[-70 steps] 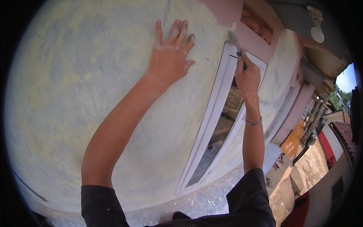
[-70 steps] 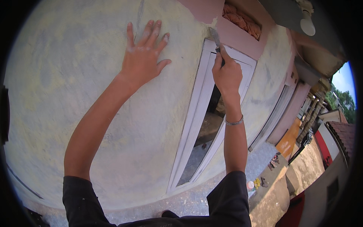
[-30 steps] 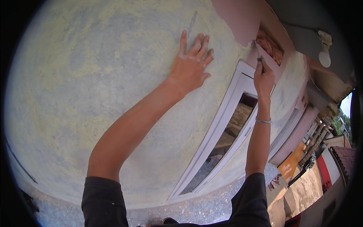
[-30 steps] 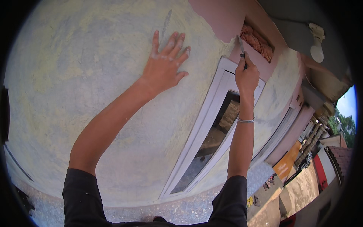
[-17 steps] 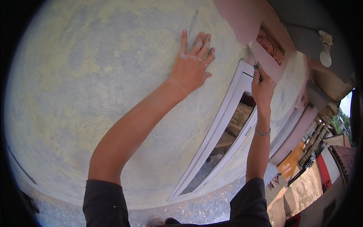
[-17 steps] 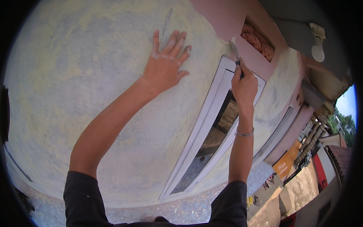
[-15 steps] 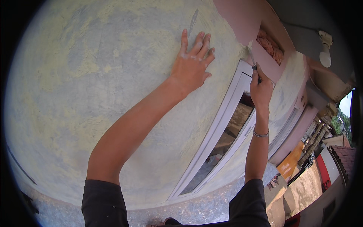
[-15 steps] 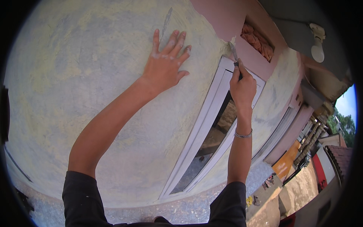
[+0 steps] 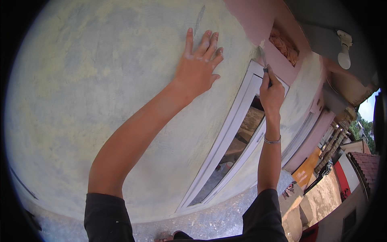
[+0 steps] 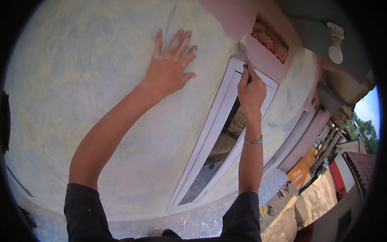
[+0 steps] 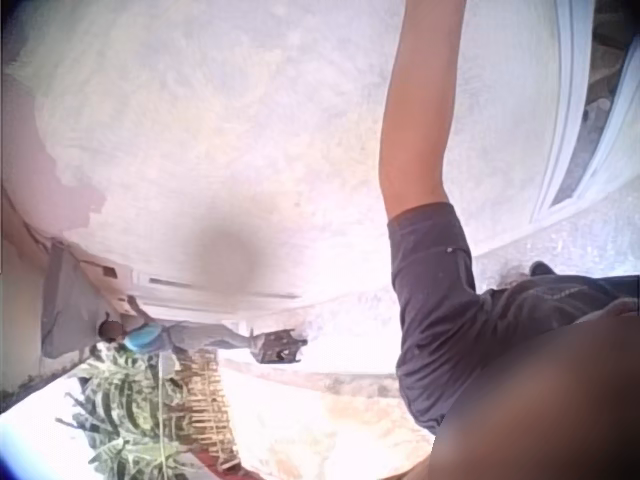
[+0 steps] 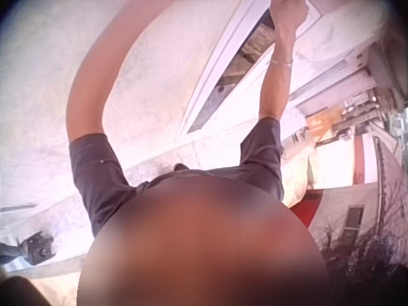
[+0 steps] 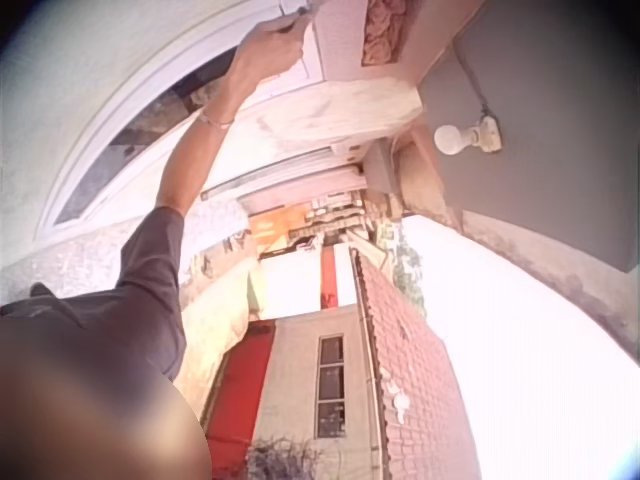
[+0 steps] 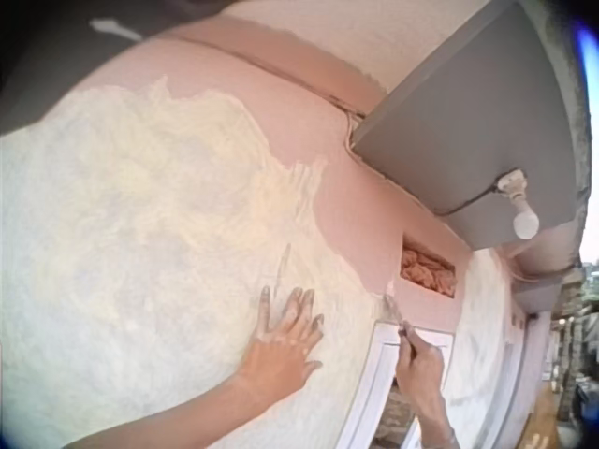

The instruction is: The person uses a putty knife to apply and smooth a light-colored plaster-like material onto an exterior wall around a white window frame. The person repeatedly spreads and levels the material along the top and side edges of the window, working in small sections.

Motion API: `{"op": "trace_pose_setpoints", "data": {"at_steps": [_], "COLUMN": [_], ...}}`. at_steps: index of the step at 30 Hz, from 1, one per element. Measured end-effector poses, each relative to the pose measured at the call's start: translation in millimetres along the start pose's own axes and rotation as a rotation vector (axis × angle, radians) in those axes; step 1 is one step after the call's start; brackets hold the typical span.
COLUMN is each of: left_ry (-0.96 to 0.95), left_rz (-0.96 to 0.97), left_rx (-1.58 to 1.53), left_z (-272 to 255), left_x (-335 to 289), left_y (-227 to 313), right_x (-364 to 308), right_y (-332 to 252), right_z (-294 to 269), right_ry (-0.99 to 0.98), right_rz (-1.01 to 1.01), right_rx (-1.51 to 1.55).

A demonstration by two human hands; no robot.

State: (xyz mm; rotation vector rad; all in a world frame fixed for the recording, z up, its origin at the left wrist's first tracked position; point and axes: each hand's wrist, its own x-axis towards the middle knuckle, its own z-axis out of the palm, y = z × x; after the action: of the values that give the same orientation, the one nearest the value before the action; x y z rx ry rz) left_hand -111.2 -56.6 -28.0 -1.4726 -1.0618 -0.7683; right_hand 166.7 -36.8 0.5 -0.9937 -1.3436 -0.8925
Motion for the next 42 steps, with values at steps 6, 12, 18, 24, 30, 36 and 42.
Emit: {"op": "trace_pose_setpoints", "data": {"at_steps": [6,12,18,24,30,36,42], "left_ry": [-0.037,-0.018,-0.016,-0.043,-0.056,-0.046,-0.175], "left_rz": [0.001,-0.005,0.005,-0.007,-0.022,-0.028,-0.035], "left_rx": [-0.029,-0.002,-0.014,0.007,-0.002,0.067,0.090], "left_z": [-2.0,-2.8,1.0,-0.2,-1.6,-0.3,-20.1], "left_x": [1.3,-0.2,0.2,0.8,0.7,-0.2,4.0], "left_y": [-2.0,-1.5,-1.2,-1.0,-1.8,-1.2,-2.1], "right_x": [13.5,9.5,8.2,-6.8,-335.9,-764.2,-836.9], "right_y": [-6.2,-6.5,-9.9,-8.1,99.7,21.6,-3.4], "right_z": [-4.2,-8.8,-3.9,-15.8,-98.6,-302.1,-378.2], "right_ry": [-0.010,-0.074,0.013,-0.134,-0.960,-0.178,-0.966], "right_rz": [0.003,0.099,0.002,0.147,0.804,2.823,2.466], "right_rx": [0.045,0.049,-0.036,0.245,1.236,0.585,-0.282]}}
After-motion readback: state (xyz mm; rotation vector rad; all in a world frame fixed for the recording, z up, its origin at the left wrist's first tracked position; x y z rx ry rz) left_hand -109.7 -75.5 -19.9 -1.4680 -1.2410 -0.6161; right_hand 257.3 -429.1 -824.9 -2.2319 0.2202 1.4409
